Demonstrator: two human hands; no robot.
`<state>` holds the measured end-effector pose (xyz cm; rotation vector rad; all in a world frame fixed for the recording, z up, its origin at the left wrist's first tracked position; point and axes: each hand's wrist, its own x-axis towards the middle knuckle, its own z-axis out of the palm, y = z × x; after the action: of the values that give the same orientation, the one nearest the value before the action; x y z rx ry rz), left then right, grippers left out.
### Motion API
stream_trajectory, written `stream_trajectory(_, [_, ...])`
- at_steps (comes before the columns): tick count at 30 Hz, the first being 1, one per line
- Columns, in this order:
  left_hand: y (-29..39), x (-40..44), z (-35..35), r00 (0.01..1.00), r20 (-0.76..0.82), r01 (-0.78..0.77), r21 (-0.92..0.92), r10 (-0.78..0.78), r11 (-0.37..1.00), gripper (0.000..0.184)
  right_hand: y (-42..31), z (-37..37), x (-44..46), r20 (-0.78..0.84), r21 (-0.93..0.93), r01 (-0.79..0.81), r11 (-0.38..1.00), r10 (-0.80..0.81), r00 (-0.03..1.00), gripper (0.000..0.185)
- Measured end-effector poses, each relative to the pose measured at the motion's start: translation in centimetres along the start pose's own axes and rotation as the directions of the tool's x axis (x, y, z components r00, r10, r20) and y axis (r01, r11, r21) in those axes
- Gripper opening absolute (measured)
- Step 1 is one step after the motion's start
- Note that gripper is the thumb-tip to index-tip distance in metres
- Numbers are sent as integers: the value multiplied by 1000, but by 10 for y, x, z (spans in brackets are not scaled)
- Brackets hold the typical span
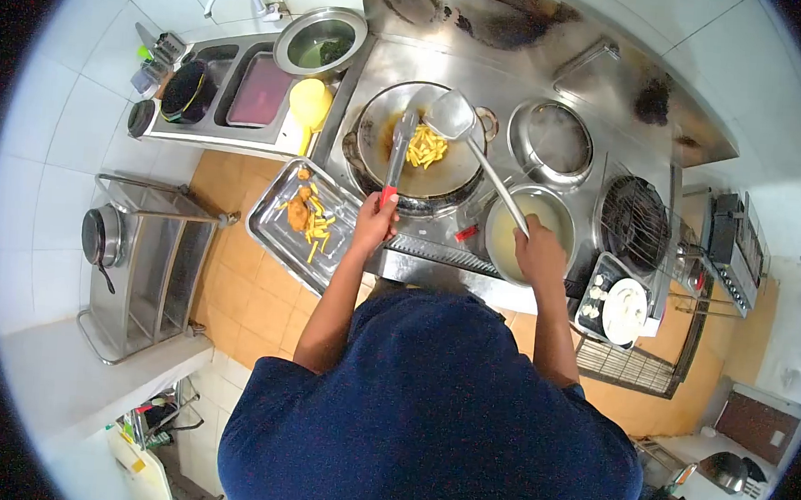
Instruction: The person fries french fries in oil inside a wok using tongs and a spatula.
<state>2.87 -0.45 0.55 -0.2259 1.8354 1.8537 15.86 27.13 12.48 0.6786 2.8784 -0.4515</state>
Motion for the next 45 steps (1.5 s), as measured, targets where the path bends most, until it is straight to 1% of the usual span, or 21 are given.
stream_trajectory(2, [-3,0,-2,999,-26,39,106,-36,994,37,0,8,5,-1,-53,-5,999,4,1000,23])
stream_trajectory(5, [-22,11,-11,992,-43,-91,417,120,904,33,5,21,13,-14,-109,-17,994,16,1000,32])
stream_trajectory(6, [-27,12,-11,972,-50,-170,519,228,838,31,6,23,16,-19,-113,-31,993,29,999,37])
stream_trajectory(7, [-32,14,-12,941,-44,-239,614,335,753,29,7,24,19,-24,-116,-44,992,42,999,43])
stream_trajectory(8, [-37,16,-13,900,-26,-295,700,436,650,27,9,24,21,-24,-135,-57,989,54,998,44])
stream_trajectory(11, [-12,4,-9,934,-22,-207,780,356,591,23,7,17,26,-36,-190,-70,979,64,997,48])
stream_trajectory(13, [4,-2,-5,935,-31,-177,822,352,542,22,10,20,28,-51,-228,-54,972,44,998,48])
stream_trajectory(14, [7,-2,-4,936,-34,-163,841,351,516,22,12,26,29,-29,-218,-41,975,35,999,48])
stream_trajectory(17, [8,4,-5,928,14,-190,879,373,438,23,6,41,29,54,-173,-11,985,21,998,48])
stream_trajectory(19, [9,10,-1,934,25,-180,895,356,408,23,-12,32,22,133,-120,-5,993,21,991,49])
stream_trajectory(22, [3,18,0,930,28,-177,907,367,381,24,-24,17,10,172,-70,31,997,-18,985,45])
stream_trajectory(25, [2,20,0,925,45,-196,907,378,373,26,-23,8,-5,117,0,75,997,-75,990,45])
stream_trajectory(28, [2,22,2,921,69,-221,903,384,369,27,-17,6,-9,128,-56,111,992,-104,986,47])
stream_trajectory(31, [6,17,5,924,68,-220,900,377,377,26,-14,4,-6,143,-196,111,974,-83,986,51])
stream_trajectory(34, [24,3,6,931,6,-157,910,366,384,25,-15,-5,-5,80,-242,31,970,-12,997,53])
stream_trajectory(35, [32,-2,7,932,-20,-131,913,361,386,26,-13,-5,-3,55,-249,15,968,-1,998,53])
stream_trajectory(37, [46,-4,8,934,-19,-133,908,356,397,23,-6,-6,4,8,-264,-16,964,18,1000,52])
stream_trajectory(40, [44,8,3,942,-9,-131,912,336,389,22,-2,-4,14,-34,-273,-60,960,53,998,51])
stream_trajectory(43, [43,21,3,947,18,-146,914,321,379,21,-7,-7,14,-8,-292,-48,955,47,999,49])
stream_trajectory(45, [42,21,6,947,44,-168,912,317,375,21,-10,5,14,38,-245,-71,967,83,996,49])
